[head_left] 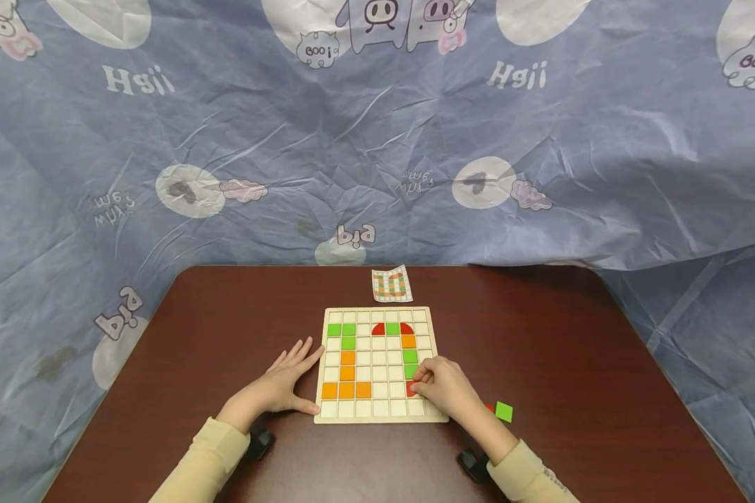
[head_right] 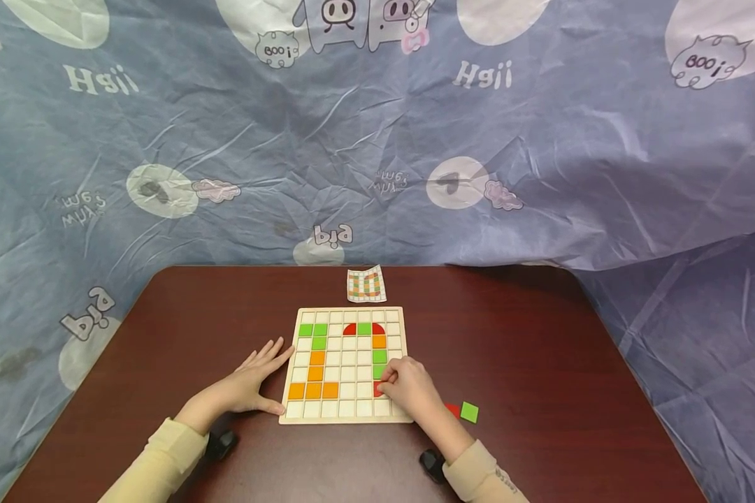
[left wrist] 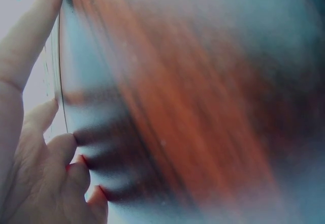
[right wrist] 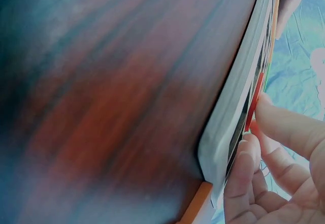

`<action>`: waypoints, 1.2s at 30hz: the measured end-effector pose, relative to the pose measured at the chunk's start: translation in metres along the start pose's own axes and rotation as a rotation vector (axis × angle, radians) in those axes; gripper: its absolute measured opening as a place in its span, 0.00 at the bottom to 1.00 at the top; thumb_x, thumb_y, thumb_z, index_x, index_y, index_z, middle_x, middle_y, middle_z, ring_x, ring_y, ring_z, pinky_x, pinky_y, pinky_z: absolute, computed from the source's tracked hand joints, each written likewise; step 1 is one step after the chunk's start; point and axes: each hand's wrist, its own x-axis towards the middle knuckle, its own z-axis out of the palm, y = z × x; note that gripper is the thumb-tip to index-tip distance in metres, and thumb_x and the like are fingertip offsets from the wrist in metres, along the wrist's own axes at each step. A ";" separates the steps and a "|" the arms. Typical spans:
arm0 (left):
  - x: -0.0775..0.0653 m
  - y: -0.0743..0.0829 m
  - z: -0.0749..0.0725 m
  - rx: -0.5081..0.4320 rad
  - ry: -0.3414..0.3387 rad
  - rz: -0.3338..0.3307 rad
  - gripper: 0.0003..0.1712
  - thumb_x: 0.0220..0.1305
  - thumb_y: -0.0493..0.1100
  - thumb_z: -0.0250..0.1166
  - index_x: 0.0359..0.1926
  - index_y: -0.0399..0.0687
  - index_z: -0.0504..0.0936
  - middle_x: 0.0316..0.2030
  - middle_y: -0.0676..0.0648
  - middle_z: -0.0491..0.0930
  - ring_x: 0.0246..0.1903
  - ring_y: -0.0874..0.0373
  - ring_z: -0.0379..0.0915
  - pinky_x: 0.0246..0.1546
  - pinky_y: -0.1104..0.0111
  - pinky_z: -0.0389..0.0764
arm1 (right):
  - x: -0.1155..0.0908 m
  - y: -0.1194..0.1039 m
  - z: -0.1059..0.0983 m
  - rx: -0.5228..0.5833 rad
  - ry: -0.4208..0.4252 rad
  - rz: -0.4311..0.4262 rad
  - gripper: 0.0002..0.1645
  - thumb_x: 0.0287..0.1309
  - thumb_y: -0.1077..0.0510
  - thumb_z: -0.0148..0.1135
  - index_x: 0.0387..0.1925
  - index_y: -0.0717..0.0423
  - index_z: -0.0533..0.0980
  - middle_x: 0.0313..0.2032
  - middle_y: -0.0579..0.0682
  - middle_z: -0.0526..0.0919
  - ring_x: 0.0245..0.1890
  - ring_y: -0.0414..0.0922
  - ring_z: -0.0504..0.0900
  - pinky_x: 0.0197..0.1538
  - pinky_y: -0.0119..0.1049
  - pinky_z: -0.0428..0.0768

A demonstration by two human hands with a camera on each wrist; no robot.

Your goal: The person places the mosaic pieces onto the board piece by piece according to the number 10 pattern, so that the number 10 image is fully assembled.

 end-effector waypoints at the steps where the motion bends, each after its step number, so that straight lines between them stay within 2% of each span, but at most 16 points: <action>1: 0.000 0.000 0.000 0.000 0.000 -0.002 0.67 0.44 0.60 0.78 0.78 0.49 0.50 0.78 0.36 0.39 0.77 0.37 0.32 0.75 0.42 0.41 | 0.000 0.000 0.000 -0.004 0.001 0.000 0.12 0.47 0.63 0.76 0.19 0.50 0.78 0.23 0.43 0.74 0.25 0.36 0.71 0.28 0.27 0.70; 9: 0.000 0.000 0.000 0.001 -0.004 0.000 0.67 0.45 0.60 0.77 0.78 0.49 0.49 0.78 0.37 0.39 0.77 0.37 0.31 0.75 0.42 0.40 | -0.001 -0.001 -0.005 0.026 -0.013 0.037 0.09 0.50 0.62 0.74 0.23 0.52 0.80 0.24 0.43 0.76 0.25 0.36 0.73 0.29 0.27 0.73; 18: 0.001 -0.001 0.000 0.014 -0.005 -0.001 0.67 0.45 0.60 0.78 0.78 0.50 0.49 0.78 0.37 0.39 0.77 0.38 0.31 0.75 0.43 0.40 | -0.006 0.008 -0.027 0.038 0.010 0.084 0.03 0.54 0.60 0.71 0.29 0.52 0.82 0.28 0.44 0.80 0.28 0.37 0.76 0.33 0.28 0.75; 27: 0.001 -0.001 0.000 0.015 -0.004 -0.009 0.67 0.44 0.60 0.78 0.78 0.50 0.50 0.78 0.37 0.39 0.77 0.38 0.32 0.75 0.43 0.40 | -0.012 0.031 -0.059 0.063 0.022 0.142 0.05 0.59 0.58 0.68 0.36 0.54 0.83 0.30 0.46 0.84 0.30 0.39 0.80 0.35 0.33 0.79; 36: 0.001 -0.001 0.000 0.012 -0.007 -0.007 0.67 0.44 0.61 0.78 0.78 0.51 0.49 0.78 0.37 0.39 0.77 0.38 0.31 0.75 0.43 0.41 | -0.031 0.069 -0.080 0.075 -0.055 0.166 0.12 0.58 0.55 0.70 0.42 0.56 0.83 0.34 0.47 0.86 0.34 0.41 0.82 0.36 0.31 0.80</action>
